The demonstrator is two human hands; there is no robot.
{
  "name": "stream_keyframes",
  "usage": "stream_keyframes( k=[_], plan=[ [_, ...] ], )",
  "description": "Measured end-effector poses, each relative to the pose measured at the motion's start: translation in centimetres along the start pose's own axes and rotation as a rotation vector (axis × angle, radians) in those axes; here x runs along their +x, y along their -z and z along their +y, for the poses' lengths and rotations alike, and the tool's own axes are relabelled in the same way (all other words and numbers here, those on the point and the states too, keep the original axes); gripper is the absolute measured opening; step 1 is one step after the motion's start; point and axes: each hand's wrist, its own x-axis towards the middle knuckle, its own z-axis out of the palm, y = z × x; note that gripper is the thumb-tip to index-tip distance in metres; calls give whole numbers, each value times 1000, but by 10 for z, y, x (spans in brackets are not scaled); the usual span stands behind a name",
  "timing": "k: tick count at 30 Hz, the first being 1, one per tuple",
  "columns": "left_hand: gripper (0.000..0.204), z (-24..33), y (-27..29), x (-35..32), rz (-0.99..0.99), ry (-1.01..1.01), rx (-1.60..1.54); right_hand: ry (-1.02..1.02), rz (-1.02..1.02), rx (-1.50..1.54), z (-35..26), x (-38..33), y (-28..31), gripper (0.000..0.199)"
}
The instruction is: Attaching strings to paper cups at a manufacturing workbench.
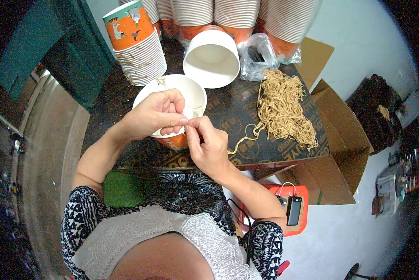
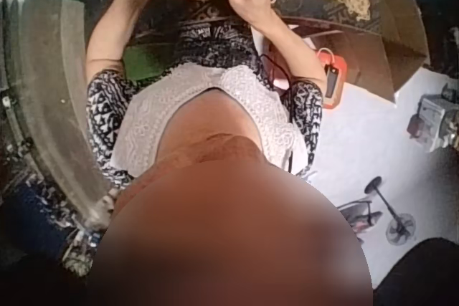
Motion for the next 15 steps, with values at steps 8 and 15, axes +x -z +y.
stream_keyframes(
  k=[8,15],
  plan=[
    [10,3,2,-13,-34,14,173,-158,-32,128,-3,0,5,11],
    [11,3,4,-13,-21,55,153,-122,-172,74,-17,24,43,15]
  ],
)
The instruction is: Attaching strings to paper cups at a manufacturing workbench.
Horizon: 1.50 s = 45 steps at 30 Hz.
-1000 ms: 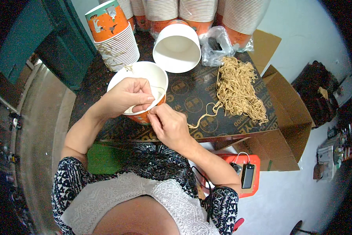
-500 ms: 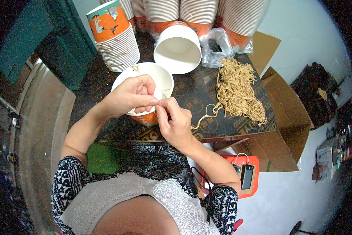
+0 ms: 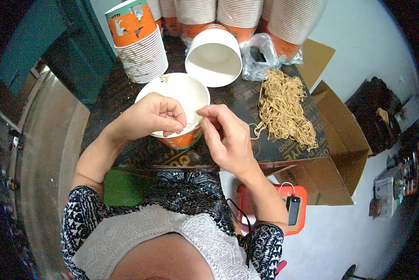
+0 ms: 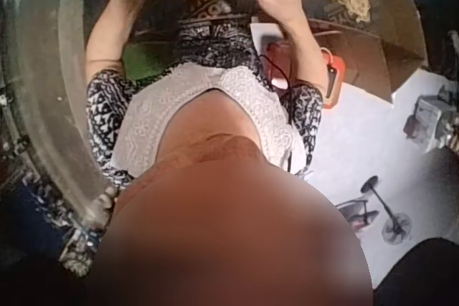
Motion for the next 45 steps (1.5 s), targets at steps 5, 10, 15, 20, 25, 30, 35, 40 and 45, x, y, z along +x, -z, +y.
stream_keyframes(
  k=[5,10,15,20,25,30,35,40,45],
  plan=[
    [11,-4,-3,8,-48,0,-18,299,-76,-145,-6,35,-9,15],
    [8,-13,2,12,-14,-13,-126,300,-122,-173,2,50,-13,15],
    [9,-13,4,9,-20,-24,-196,250,-48,-362,6,29,-1,11],
    [10,-15,5,11,-40,-59,-208,214,-85,-382,2,18,-11,12],
    [12,-11,5,13,-21,-33,-195,289,19,-379,5,13,-18,13],
    [11,-12,5,13,-28,-4,-203,456,69,-483,3,-1,-27,16],
    [9,-13,1,9,38,-64,-106,367,30,-451,6,10,-17,10],
    [9,-16,-14,3,190,-234,251,264,-30,-532,5,10,-17,7],
    [22,-32,-30,2,442,-752,834,188,-71,-503,0,9,-19,8]
  ],
)
